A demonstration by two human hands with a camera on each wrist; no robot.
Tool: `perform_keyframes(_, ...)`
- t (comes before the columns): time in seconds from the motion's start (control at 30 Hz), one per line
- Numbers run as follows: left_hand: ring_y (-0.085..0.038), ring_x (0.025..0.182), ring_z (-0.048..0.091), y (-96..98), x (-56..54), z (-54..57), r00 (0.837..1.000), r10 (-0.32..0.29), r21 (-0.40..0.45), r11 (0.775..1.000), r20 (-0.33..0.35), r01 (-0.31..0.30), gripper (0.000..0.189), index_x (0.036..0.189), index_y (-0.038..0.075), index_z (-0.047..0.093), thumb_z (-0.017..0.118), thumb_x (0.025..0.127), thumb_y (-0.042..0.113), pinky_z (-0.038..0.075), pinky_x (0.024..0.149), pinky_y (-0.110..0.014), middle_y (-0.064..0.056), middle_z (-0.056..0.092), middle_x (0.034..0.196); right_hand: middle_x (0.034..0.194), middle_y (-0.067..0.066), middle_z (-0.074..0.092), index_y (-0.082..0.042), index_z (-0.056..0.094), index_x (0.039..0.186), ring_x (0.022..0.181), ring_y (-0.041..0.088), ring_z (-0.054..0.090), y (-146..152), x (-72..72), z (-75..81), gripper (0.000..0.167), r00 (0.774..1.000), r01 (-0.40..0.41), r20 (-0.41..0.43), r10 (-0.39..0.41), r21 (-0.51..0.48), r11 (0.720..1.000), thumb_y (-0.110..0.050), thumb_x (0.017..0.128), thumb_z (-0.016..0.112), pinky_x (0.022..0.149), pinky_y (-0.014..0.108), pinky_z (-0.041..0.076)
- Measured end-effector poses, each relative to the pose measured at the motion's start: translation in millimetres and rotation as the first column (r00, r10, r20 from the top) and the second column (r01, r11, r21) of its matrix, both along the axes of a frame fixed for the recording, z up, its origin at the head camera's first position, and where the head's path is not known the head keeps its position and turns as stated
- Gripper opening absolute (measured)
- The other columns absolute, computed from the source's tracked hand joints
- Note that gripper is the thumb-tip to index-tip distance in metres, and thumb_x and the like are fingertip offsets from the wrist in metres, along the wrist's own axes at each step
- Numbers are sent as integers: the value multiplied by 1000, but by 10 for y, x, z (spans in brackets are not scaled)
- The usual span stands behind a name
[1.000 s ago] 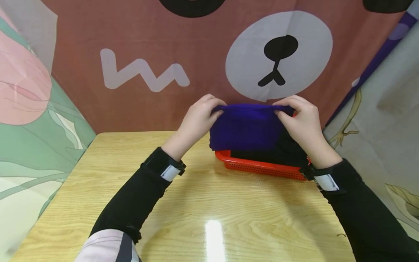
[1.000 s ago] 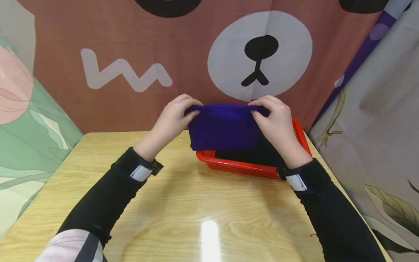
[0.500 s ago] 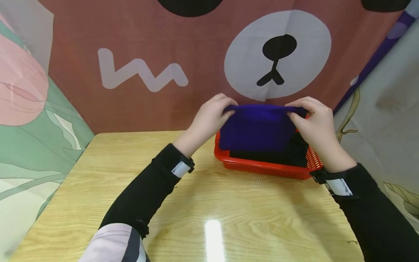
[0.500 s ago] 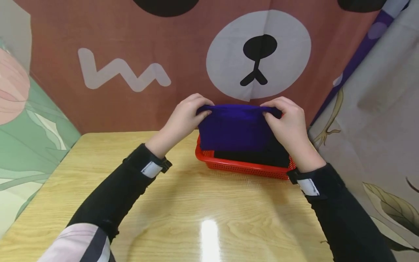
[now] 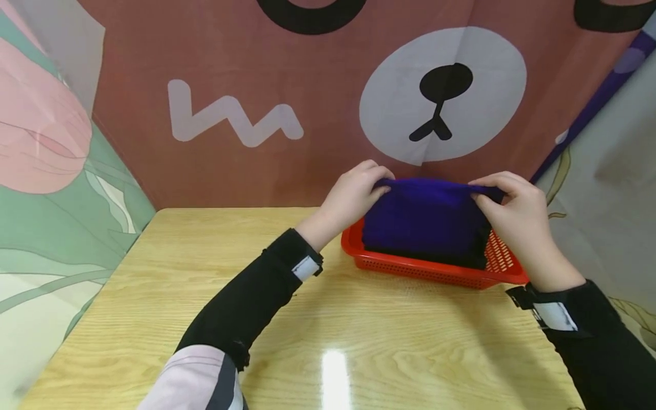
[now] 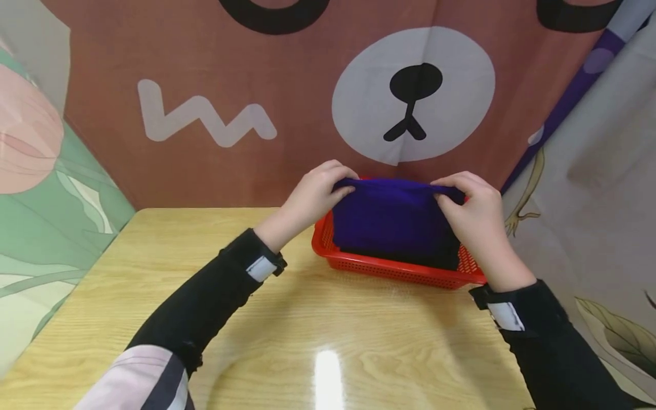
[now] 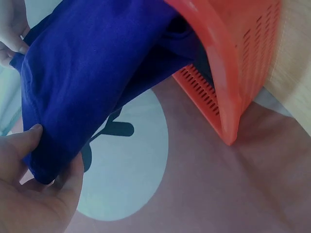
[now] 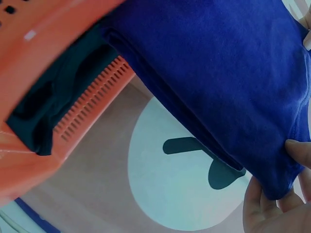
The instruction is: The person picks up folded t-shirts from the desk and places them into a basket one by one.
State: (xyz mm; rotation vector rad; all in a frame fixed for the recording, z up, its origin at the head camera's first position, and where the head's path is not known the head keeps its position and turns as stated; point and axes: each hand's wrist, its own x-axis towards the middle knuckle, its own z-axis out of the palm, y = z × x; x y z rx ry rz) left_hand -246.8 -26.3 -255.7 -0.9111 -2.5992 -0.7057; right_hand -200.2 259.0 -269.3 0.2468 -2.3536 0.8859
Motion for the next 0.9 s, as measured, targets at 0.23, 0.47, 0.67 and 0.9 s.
perform_keyframes(0.23,-19,114,67,77,-8,-101,999,-16,-28,999,48,18,25,129,11,74,69,106,18,55,104,-28,-6,70,122,97,-41,54,-3,81,111,81,-4,47,90,57,-132,16,1000,-19,20,19,17,1000,-3,96,75,63,14,34)
perform_keyframes(0.47,-20,116,66,131,0,-173,995,-33,-60,997,96,39,27,132,12,74,68,106,18,54,103,-28,-6,69,123,98,-43,51,-4,81,113,90,-10,47,168,111,-227,17,997,-10,77,6,48,999,-5,98,74,71,15,35)
perform_keyframes(0.67,-18,119,65,204,0,-231,992,-37,-74,996,121,46,28,133,13,73,67,107,19,54,104,-28,-5,69,126,101,-37,53,-5,80,116,90,-10,46,240,123,-280,18,992,3,124,-11,69,998,-7,99,73,73,19,36)
perform_keyframes(0.9,-17,115,66,258,13,-294,993,-40,-89,995,115,51,27,132,13,74,69,106,19,55,100,-27,-5,69,124,108,-21,61,-8,80,118,80,0,46,317,136,-336,19,987,2,160,-16,82,997,-8,101,72,63,20,34)
